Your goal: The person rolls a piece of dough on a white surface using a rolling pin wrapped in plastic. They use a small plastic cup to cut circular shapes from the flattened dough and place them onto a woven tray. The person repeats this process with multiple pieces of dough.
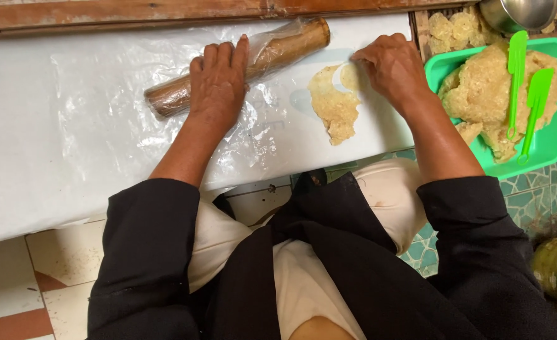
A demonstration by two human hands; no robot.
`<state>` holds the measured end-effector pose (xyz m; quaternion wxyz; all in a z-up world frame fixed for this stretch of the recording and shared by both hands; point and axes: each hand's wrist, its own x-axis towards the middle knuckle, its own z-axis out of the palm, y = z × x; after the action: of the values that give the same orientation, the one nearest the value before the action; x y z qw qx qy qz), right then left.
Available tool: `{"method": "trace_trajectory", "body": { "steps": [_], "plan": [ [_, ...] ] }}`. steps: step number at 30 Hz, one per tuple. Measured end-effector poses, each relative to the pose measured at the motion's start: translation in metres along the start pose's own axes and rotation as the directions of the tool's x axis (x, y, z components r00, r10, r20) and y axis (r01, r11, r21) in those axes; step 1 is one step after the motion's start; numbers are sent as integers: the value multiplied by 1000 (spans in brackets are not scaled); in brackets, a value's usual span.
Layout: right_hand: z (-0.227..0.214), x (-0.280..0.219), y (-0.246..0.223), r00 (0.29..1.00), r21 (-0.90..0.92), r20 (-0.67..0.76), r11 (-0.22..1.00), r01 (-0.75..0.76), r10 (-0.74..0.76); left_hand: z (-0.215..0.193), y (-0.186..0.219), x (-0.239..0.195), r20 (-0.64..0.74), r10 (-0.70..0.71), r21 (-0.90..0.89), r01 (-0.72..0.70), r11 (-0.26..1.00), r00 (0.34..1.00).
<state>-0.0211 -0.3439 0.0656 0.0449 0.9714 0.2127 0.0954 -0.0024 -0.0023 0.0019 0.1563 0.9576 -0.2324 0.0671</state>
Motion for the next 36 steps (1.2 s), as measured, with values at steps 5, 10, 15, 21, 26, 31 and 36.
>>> {"method": "trace_trajectory", "body": {
  "steps": [5, 10, 15, 21, 26, 31, 36],
  "plan": [
    [10, -2, 14, 981, 13, 148, 991, -133, 130, 4, -2, 1, 2, 13, 10, -13, 1000, 1000],
    [13, 1, 9, 983, 53, 144, 991, -124, 115, 4, -2, 1, -3, 4, 16, -4, 1000, 1000],
    [2, 4, -1, 989, 73, 132, 995, -74, 64, 4, -1, 0, -11, 12, 18, -11, 1000, 1000],
    [-8, 12, -4, 926, 348, 339, 893, -286, 164, 2, 0, 2, 21, 8, 13, -9, 1000, 1000],
    [5, 8, 4, 951, 65, 252, 978, -199, 177, 3, -1, 2, 34, -3, 12, 2, 1000, 999],
    [7, 6, -11, 932, 72, 275, 962, -263, 235, 4, 0, 2, 39, -7, 13, 7, 1000, 999],
    [16, 15, -5, 929, -18, 283, 970, -244, 239, 2, 0, 2, 19, -9, 19, 9, 1000, 1000]
  ]
}}
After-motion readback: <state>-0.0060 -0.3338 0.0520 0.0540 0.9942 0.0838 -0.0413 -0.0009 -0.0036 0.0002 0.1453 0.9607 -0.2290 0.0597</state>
